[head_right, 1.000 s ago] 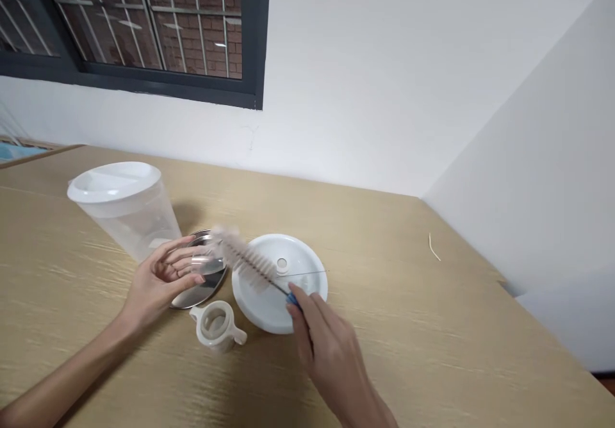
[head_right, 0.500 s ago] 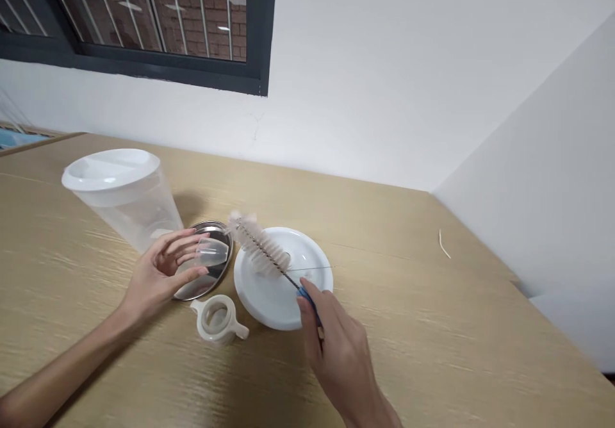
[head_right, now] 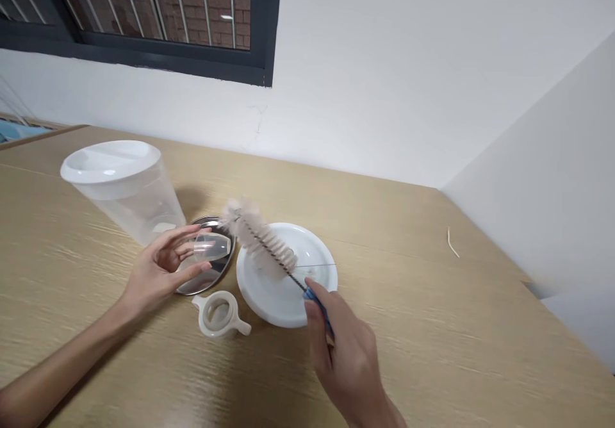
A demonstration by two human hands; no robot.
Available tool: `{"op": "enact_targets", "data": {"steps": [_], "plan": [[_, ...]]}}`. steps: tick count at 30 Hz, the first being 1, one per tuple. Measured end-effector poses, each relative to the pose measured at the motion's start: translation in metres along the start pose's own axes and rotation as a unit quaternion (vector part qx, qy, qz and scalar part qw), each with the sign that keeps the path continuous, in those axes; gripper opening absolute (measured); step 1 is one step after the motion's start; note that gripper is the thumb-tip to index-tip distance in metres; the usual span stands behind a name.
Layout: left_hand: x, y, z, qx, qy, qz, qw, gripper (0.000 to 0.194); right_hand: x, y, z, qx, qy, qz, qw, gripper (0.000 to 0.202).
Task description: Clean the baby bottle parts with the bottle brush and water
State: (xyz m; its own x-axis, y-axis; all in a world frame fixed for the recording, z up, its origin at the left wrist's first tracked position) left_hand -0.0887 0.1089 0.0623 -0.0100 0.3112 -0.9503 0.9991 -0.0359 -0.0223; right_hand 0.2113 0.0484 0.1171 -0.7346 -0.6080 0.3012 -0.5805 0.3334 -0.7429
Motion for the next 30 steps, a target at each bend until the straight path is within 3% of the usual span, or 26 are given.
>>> {"op": "enact_targets", "data": {"steps": [4,10,15,22,30], "plan": [[-0.003,-0.002,0.001,0.012,0.049,-0.034,0.998,0.052,0.007,0.01,0.002,0.023,-0.042,-0.016,0.999,0.024],[-0.011,-0.007,0.006,-0.007,0.102,-0.117,0.988,0.046,-0.004,0.007,0.003,0.011,0.008,-0.004,1.0,0.022],[-0.012,-0.007,0.011,-0.003,0.109,-0.145,0.983,0.05,0.007,0.012,0.005,0.029,-0.054,-0.018,0.998,0.027],[-0.023,-0.007,0.015,-0.001,0.129,-0.176,0.976,0.056,-0.026,0.011,0.012,-0.001,0.07,0.009,0.997,0.024],[-0.035,-0.006,0.017,-0.002,0.183,-0.241,0.953,0.051,-0.003,0.013,0.008,0.033,-0.026,-0.028,0.999,0.027]]}}
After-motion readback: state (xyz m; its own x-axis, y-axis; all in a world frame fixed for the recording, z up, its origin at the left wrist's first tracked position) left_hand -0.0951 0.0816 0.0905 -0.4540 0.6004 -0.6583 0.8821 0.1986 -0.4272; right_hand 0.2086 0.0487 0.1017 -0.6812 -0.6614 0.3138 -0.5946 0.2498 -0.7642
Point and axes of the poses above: each hand's wrist, its own z-axis away from the middle knuckle, its own y-axis out of the palm, x = y × z, the point moved 9 cm from there along -z, towards the middle knuckle, and after that the axes turned 9 degrees about x, right-handed, at the moved point
